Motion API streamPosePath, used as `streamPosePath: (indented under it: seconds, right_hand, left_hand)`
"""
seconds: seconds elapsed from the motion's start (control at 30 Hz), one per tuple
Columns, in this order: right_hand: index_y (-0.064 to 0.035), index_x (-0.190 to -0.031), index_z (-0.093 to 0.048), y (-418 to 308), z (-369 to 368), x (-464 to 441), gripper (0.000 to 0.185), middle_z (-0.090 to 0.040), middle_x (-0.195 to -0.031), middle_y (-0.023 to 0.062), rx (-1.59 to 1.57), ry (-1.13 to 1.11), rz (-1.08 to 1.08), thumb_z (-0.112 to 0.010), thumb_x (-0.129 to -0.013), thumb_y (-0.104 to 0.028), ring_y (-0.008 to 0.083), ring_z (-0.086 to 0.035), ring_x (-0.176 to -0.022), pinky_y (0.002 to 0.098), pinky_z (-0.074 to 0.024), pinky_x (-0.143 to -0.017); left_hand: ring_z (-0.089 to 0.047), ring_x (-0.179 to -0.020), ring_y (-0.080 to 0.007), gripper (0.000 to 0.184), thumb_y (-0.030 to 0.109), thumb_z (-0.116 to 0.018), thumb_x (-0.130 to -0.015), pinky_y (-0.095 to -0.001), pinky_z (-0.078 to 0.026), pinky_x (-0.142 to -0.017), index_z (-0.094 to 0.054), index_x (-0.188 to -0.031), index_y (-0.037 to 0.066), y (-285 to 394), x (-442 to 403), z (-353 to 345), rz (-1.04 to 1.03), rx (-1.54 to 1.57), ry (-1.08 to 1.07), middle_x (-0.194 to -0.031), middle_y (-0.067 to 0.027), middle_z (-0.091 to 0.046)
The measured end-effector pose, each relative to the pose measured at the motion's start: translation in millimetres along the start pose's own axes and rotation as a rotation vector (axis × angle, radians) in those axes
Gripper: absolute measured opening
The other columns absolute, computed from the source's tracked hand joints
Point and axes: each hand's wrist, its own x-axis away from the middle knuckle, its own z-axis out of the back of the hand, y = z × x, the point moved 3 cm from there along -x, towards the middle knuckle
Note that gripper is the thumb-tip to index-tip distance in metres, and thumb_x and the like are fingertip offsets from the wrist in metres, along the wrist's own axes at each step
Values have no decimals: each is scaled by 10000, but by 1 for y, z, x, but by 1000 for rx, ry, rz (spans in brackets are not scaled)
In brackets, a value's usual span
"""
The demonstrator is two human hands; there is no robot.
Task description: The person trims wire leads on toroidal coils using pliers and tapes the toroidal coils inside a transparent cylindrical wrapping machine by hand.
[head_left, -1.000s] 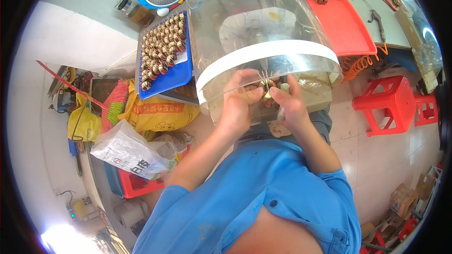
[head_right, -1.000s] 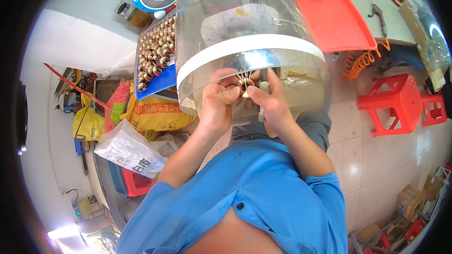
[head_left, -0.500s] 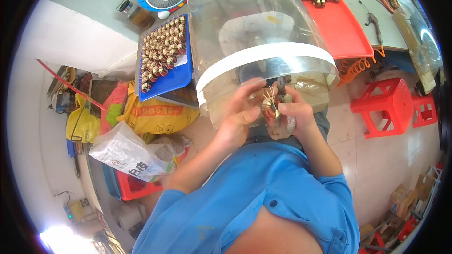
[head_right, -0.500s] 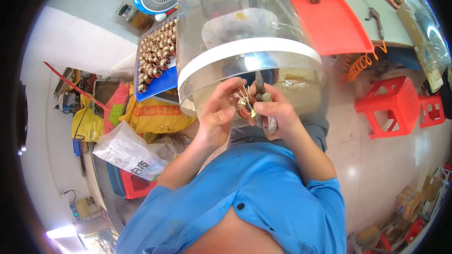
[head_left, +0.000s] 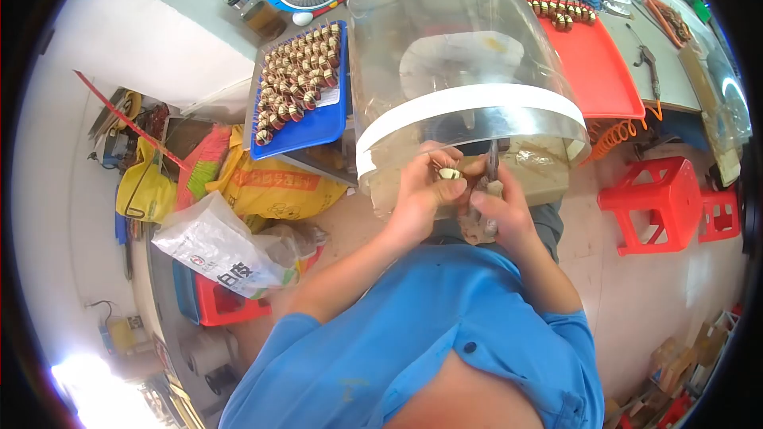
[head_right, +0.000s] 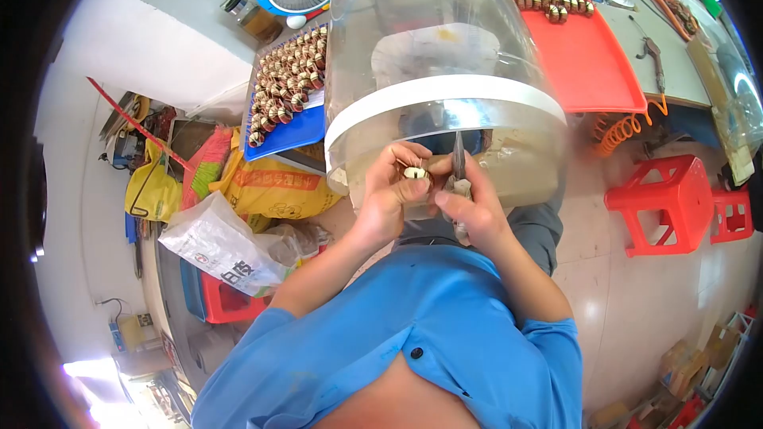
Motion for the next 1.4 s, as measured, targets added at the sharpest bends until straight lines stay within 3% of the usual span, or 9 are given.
streamPosePath:
  seconds: [0.1, 0.43, 0.73, 0.83, 1.03, 1.17, 1.2, 1.27, 1.4]
  right_hand:
    - [-47, -1014, -490, -3, -11, -4, 271, -569, -899, 58, 505, 135, 214, -647, -799, -98, 131, -540, -802, 288, -442, -692]
    - [-67, -1014, -446, -9, -1, -5, 312, -515, -891, 24, 307, 120, 142, -667, -793, -72, 96, -479, -827, 255, -411, -737]
    - [-58, -1057, -446, -1, 1, -1, 374, -531, -927, 34, 418, 206, 259, -674, -762, -24, 108, -509, -859, 261, -428, -781]
    - [-51, -1059, -453, 1, 0, 2, 377, -539, -941, 38, 284, 242, 228, -675, -755, -25, 114, -516, -849, 266, -440, -782]
    - [-56, -1052, -514, -38, 17, 18, 342, -569, -940, 52, 705, 24, 111, -667, -748, -25, 107, -538, -859, 278, -461, -776]
    - [-26, -1064, -556, -80, 18, 10, 383, -601, -880, 76, 1121, -128, 80, -680, -702, -21, 219, -603, -836, 329, -488, -776]
    - [-36, -1061, -575, -86, 16, 7, 404, -616, -939, 130, 1207, -184, 74, -680, -671, -37, 327, -613, -880, 388, -494, -780]
    - [-21, -989, -578, -92, 13, 2, 384, -589, -879, 145, 1270, -289, 185, -687, -621, -13, 332, -592, -787, 394, -473, -682]
    - [-18, -940, -578, -98, 7, -4, 365, -557, -814, 160, 1311, -419, 194, -682, -591, 10, 377, -553, -726, 424, -442, -622]
  left_hand:
    - [-544, -966, -193, 301, 52, -688, -770, -330, -441, -879, -513, -1015, 44, -4, 0, -4, 15, -32, 22, -1108, -90, -523]
    - [-547, -1031, -204, 476, 14, -647, -780, -345, -425, -931, -478, -1224, 41, 6, 2, -12, 85, 107, -46, -1110, -93, -567]
    - [-546, -1054, -204, 470, 168, -696, -819, -343, -409, -959, -513, -1216, -4, 0, 3, -20, 196, 237, -98, -1119, -91, -585]
    - [-567, -1025, -197, 414, 135, -680, -826, -334, -438, -926, -541, -1177, -35, 0, -2, -13, 71, 116, -122, -1115, -98, -604]
    - [-600, -909, -175, 331, 63, -629, -839, -320, -481, -905, -560, -1151, -24, 7, 9, -13, 85, -54, -147, -1061, -101, -633]
    - [-588, -888, -128, 375, 171, -638, -861, -281, -514, -794, -547, -1185, 7, 16, 10, -6, 111, -251, -243, -1047, -77, -633]
    - [-586, -890, -130, 373, 113, -610, -836, -278, -501, -798, -551, -1187, 3, 18, 11, -6, 120, -277, -247, -1036, -74, -632]
    - [-581, -894, -133, 405, -4, -555, -787, -273, -477, -806, -558, -1192, -4, 24, 13, -9, 141, -333, -256, -1013, -69, -629]
    - [-587, -878, -140, 447, -12, -545, -801, -277, -481, -804, -532, -1247, -6, 29, 14, -13, 118, -455, -286, -976, -80, -638]
